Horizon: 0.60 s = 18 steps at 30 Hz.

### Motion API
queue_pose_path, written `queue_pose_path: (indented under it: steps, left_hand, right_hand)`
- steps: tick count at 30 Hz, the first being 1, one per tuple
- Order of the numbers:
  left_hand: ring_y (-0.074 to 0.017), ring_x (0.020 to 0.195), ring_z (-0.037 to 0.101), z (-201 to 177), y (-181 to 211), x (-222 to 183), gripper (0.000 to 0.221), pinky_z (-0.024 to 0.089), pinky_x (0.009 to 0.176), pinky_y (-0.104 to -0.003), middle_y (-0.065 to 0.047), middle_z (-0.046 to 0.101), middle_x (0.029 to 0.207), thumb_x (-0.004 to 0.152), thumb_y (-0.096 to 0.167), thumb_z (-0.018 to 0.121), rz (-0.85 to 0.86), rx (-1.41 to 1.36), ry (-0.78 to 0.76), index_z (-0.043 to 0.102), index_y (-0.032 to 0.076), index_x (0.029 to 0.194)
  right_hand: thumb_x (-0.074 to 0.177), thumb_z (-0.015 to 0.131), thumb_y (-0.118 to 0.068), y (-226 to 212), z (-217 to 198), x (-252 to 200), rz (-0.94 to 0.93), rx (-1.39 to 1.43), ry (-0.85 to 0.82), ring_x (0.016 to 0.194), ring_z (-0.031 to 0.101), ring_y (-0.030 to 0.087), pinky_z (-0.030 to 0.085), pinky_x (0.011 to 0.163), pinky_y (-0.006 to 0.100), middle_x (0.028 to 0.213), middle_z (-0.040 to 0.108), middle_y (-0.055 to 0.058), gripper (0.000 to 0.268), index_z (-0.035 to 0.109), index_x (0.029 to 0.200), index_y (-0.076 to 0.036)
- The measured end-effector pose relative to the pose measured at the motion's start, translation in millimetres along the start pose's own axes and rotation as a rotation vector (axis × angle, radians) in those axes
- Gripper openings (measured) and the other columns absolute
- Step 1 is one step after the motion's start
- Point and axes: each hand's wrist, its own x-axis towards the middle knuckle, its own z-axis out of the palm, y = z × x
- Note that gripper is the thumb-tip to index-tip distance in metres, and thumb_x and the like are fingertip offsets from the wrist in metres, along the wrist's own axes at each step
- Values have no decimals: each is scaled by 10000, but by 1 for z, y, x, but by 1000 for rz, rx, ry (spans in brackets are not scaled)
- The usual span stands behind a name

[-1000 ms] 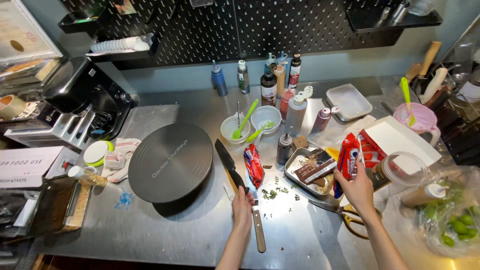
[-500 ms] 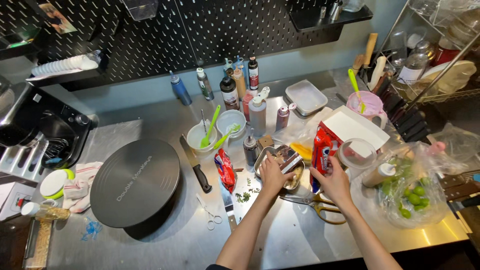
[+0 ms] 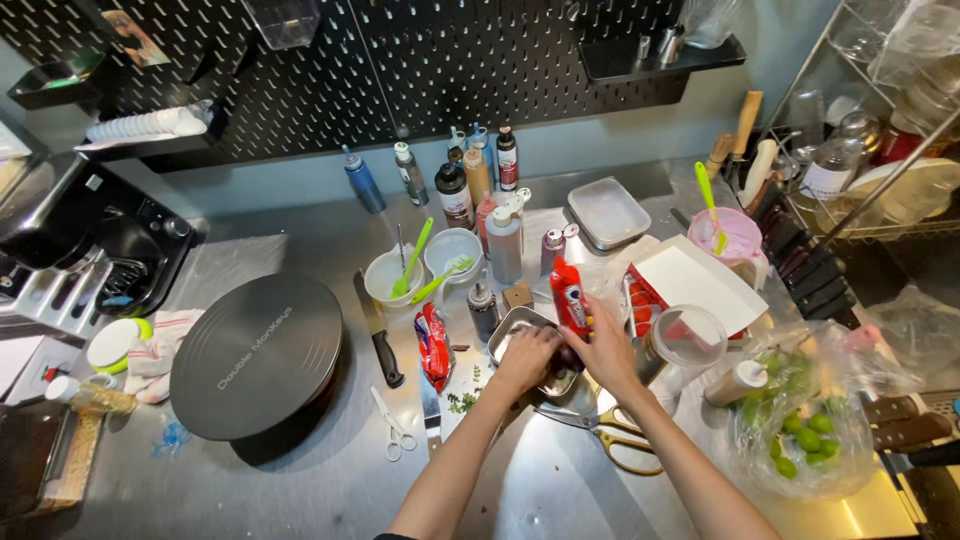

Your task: The person organizes and cleans dessert preparation items by discarding scraps into a bin, washing a plastic cup and spatula at a sink, and handling a tray of strawberries and a product box.

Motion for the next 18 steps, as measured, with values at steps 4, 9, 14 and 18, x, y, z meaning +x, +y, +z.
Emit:
queue_pose_path:
  steps: [4,9,14,18]
  left_hand:
    - [-264,1207,633,-18,-12,-36,524,333,1187,-550,-35,701,1252,719,127,802,71,52,-25,688,134,1230]
    - [-317,1211,616,-27,-10,-82,369,369,1156,-507,-147,677,1194,974,353,534,30,-333,39,638,74,1192]
    - [-320,1157,619,-35,4,-103,508,442,1075,-483,-155,670,1118,980,542,576,37,-374,89,635,53,1107]
    - [-289,1368,476,-28,4,-106,541,370,1181,-424,-127,526,1359,903,432,695,-90,-410,305,519,96,1288]
  right_hand:
    - [961,669,-440,8,38,18,-155,-195,-102,1263,618,409,540,1022,554,1369,607,154,669,427,1529,-182]
    - [926,681,-498,70,102,47,-198,-618,-163,1166,648,337,595,909,485,1195,632,72,653,461,1468,-207]
    - [856,775,-424,77,138,45,-253,-926,-154,1083,662,362,612,772,454,1095,640,81,516,568,1267,-190]
    - [900,648,-184,105,175,50,-428,-1070,240,841,664,324,566,565,445,870,652,97,269,702,1151,-103]
